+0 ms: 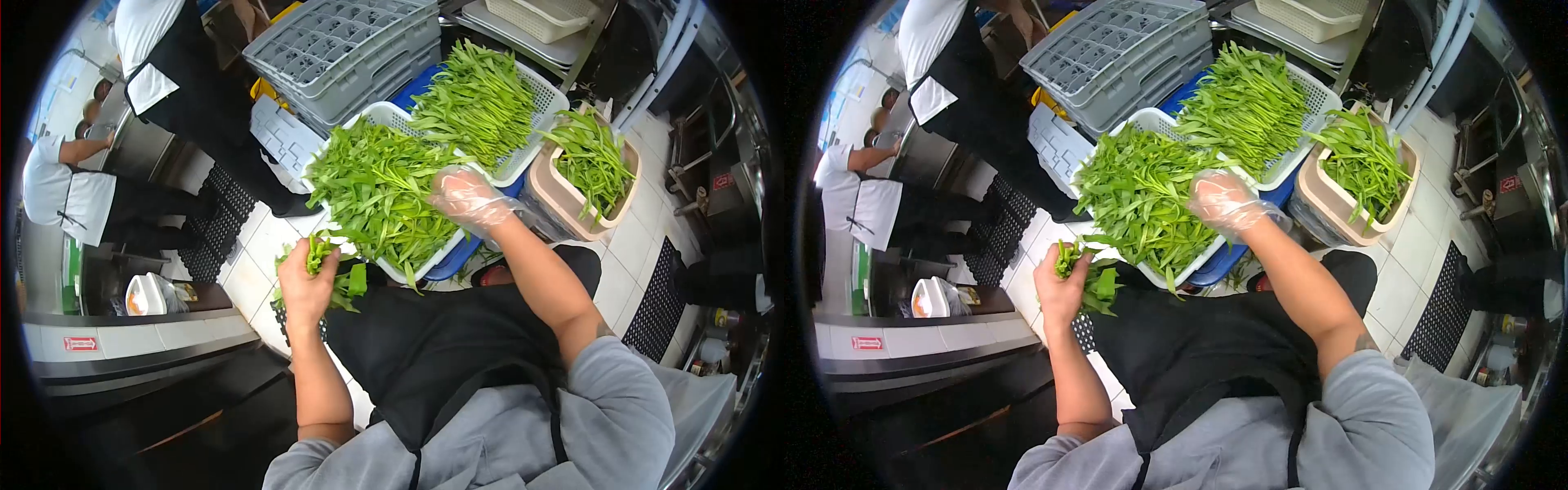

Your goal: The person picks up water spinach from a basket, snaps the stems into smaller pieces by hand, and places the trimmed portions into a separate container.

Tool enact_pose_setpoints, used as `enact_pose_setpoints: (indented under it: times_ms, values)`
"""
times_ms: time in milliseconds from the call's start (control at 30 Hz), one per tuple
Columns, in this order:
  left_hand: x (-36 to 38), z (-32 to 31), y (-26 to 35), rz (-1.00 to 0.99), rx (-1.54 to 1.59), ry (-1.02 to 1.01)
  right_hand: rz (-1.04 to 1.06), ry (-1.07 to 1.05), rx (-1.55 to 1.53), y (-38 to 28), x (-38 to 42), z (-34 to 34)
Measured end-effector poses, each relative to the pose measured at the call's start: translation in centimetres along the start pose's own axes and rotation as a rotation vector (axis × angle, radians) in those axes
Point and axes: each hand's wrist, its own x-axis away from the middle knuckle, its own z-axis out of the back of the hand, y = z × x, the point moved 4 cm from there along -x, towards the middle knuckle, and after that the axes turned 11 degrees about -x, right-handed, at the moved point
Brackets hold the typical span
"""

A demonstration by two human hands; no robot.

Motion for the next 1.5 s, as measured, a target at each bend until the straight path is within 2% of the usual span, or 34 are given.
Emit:
enact_pose_setpoints:
  times_ms: [67,167,267,300,367,400,433,533,567,667,767,867,900,1000,1033,1133,1167,1267,1400,1433,1500]
  values:
    - [0.3,0.0,-0.1,0.012,0.044,-0.006,-0.062,0.008,-0.009,-0.3,-0.7,-0.7]
    - [1.0,-0.9,-1.3,0.007,-0.016,-0.047,0.24,0.192,-0.011,1.7,-1.2,-0.4]
    - [0.9,-1.8,-1.0,0.043,-0.006,-0.088,0.006,0.124,0.017,1.5,-1.9,1.4]
    - [0.7,-2.1,-0.9,0.049,0.005,-0.082,0.144,0.219,-0.125,0.9,-1.9,2.2]
    - [0.2,-2.4,-0.6,0.057,0.038,-0.058,0.174,0.251,-0.221,0.7,-1.4,3.4]
    - [-0.4,-2.2,0.2,-0.007,0.043,0.006,0.191,0.263,-0.271,-0.3,-1.1,4.5]
    - [-1.1,-2.0,1.1,-0.07,0.046,0.071,0.12,0.207,-0.252,-1.2,-1.3,5.4]
    - [-4.0,-0.2,6.5,-0.323,0.039,0.202,0.19,0.25,-0.199,-3.4,-0.8,7.0]
    - [-5.0,0.5,8.5,-0.418,0.033,0.235,0.157,0.155,-0.183,-3.3,-0.9,7.2]
    - [-8.0,-0.3,12.5,-0.586,-0.144,0.037,0.158,0.134,-0.086,-4.2,-0.7,7.9]
    - [-11.2,-5.0,11.7,-0.707,-0.292,-0.118,0.262,0.176,-0.044,-3.3,-0.4,7.6]
    - [-12.6,-7.7,10.2,-0.568,-0.297,-0.408,0.366,0.254,0.129,-3.4,1.3,7.5]
    - [-12.5,-8.0,10.0,-0.505,-0.278,-0.453,0.192,0.13,0.068,-3.1,0.8,7.4]
    - [-12.1,-7.6,9.0,-0.546,-0.159,-0.214,0.212,0.194,-0.024,-0.9,1.7,6.7]
    - [-11.4,-6.4,9.4,-0.452,-0.401,-0.219,0.203,0.197,-0.03,-1.4,2.1,7.4]
    - [-10.1,-4.8,11.6,-0.272,-0.89,-0.579,0.174,0.216,-0.219,-0.6,2.7,7.6]
    - [-9.6,-4.9,12.9,-0.391,-0.715,-0.475,0.23,0.223,-0.104,-1.0,2.6,7.6]
    - [-10.5,-7.8,12.2,-0.741,-0.253,-0.263,0.218,0.194,-0.12,-2.6,2.4,7.9]
    - [-10.8,-9.1,11.0,-0.513,-0.319,-0.489,0.179,0.212,-0.053,-3.5,2.6,8.2]
    - [-10.6,-8.8,11.5,-0.541,-0.323,-0.49,0.278,0.223,-0.012,-3.4,2.3,8.1]
    - [-10.5,-8.8,11.7,-0.504,-0.317,-0.497,0.303,0.192,0.02,-3.7,2.4,7.4]
